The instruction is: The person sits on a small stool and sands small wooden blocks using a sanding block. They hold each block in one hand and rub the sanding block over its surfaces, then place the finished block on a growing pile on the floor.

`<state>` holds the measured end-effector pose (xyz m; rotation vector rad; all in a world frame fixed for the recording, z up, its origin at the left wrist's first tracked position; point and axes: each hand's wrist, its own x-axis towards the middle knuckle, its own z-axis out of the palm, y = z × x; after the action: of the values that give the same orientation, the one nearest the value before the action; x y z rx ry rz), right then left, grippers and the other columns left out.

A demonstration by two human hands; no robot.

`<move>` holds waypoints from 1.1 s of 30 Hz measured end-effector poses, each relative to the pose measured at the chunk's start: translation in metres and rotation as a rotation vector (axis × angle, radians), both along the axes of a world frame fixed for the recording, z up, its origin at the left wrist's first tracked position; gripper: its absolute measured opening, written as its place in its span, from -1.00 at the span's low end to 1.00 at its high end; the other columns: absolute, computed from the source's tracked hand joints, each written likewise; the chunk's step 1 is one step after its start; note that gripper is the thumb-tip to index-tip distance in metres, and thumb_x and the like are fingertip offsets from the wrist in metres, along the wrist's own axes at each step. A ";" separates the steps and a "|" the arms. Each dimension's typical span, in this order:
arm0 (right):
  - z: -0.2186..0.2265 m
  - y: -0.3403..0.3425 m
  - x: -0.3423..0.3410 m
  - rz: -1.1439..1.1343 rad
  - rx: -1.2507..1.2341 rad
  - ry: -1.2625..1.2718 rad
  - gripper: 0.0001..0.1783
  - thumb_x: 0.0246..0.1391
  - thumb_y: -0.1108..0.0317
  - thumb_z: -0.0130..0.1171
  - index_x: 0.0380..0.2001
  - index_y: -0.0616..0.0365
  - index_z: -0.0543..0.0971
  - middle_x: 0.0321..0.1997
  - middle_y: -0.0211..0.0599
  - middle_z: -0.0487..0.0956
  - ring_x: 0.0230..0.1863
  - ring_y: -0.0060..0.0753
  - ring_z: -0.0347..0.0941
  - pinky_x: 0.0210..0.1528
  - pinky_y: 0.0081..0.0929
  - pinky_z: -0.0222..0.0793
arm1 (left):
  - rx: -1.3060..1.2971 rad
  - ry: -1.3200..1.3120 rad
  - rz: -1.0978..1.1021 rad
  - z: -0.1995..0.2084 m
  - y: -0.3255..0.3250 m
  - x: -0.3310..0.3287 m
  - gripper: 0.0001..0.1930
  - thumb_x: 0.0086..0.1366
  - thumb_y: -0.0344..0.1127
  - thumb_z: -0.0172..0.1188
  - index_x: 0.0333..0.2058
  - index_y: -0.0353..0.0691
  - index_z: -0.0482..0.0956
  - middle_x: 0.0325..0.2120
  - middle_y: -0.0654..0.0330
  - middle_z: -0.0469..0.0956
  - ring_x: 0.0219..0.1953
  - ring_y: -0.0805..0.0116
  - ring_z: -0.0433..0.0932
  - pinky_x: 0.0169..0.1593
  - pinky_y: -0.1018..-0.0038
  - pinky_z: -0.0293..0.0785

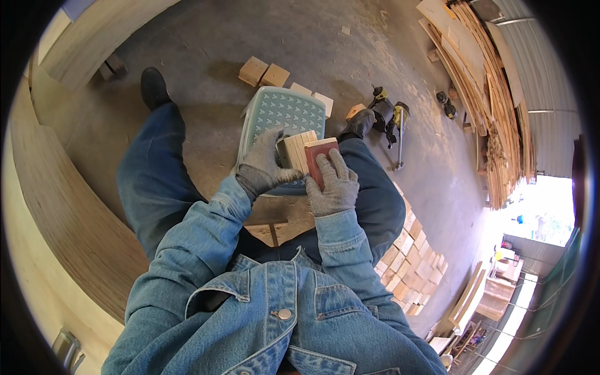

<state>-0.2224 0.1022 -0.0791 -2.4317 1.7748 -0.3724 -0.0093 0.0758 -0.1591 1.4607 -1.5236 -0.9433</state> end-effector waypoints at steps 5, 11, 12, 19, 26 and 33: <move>0.004 -0.001 0.003 -0.006 0.033 -0.026 -0.30 0.02 0.09 0.45 0.29 -0.16 0.61 0.48 -0.26 0.42 0.35 0.16 0.36 0.38 0.13 0.29 | -0.074 -0.044 -0.013 0.007 0.005 -0.007 0.18 -0.20 0.13 0.74 0.32 -0.30 0.31 0.19 -0.14 0.46 0.28 -0.07 0.47 0.39 0.15 0.41; 0.003 -0.003 0.002 -0.014 0.031 -0.026 -0.31 0.01 0.09 0.47 0.27 -0.14 0.62 0.46 -0.24 0.44 0.36 0.18 0.38 0.41 0.08 0.29 | -0.097 -0.146 0.032 0.004 0.006 -0.020 0.14 -0.22 0.15 0.72 0.28 -0.22 0.32 0.14 -0.09 0.46 0.21 -0.09 0.49 0.33 0.11 0.46; 0.003 -0.003 0.001 -0.021 0.033 -0.063 -0.30 0.00 0.11 0.49 0.27 -0.12 0.62 0.45 -0.21 0.46 0.35 0.18 0.39 0.41 0.06 0.29 | -0.107 -0.154 0.046 0.006 0.007 -0.021 0.12 -0.22 0.15 0.72 0.27 -0.20 0.32 0.14 -0.09 0.46 0.21 -0.09 0.49 0.32 0.11 0.46; -0.013 -0.011 -0.018 -0.067 0.110 -0.483 -0.27 -0.08 0.33 0.60 0.24 0.08 0.63 0.39 -0.05 0.51 0.37 -0.01 0.46 0.39 -0.17 0.41 | -0.143 -0.155 0.037 0.009 0.005 -0.020 0.09 -0.16 0.07 0.70 0.30 -0.22 0.31 0.18 -0.14 0.44 0.25 -0.15 0.45 0.36 0.08 0.41; -0.013 -0.067 -0.019 -0.131 0.483 -0.871 -0.26 0.11 0.45 0.51 0.36 0.27 0.49 0.37 -0.09 0.56 0.31 -0.26 0.52 0.38 -0.38 0.44 | 0.009 -0.200 0.048 0.015 0.008 -0.015 0.07 -0.18 0.02 0.65 0.31 -0.17 0.30 0.20 -0.13 0.42 0.24 -0.15 0.47 0.35 0.09 0.45; -0.039 -0.125 -0.029 -0.221 0.876 -1.294 -0.22 0.21 0.38 0.46 0.43 0.35 0.38 0.34 -0.08 0.57 0.25 -0.32 0.55 0.27 -0.48 0.50 | 0.037 -0.260 0.060 0.013 0.005 -0.019 0.08 -0.19 -0.01 0.65 0.32 -0.17 0.30 0.20 -0.11 0.40 0.25 -0.13 0.45 0.36 0.11 0.44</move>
<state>-0.2510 -0.0231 -0.1180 -0.9277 1.1399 -0.7347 -0.0282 0.0811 -0.1459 1.6993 -1.6427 -0.7726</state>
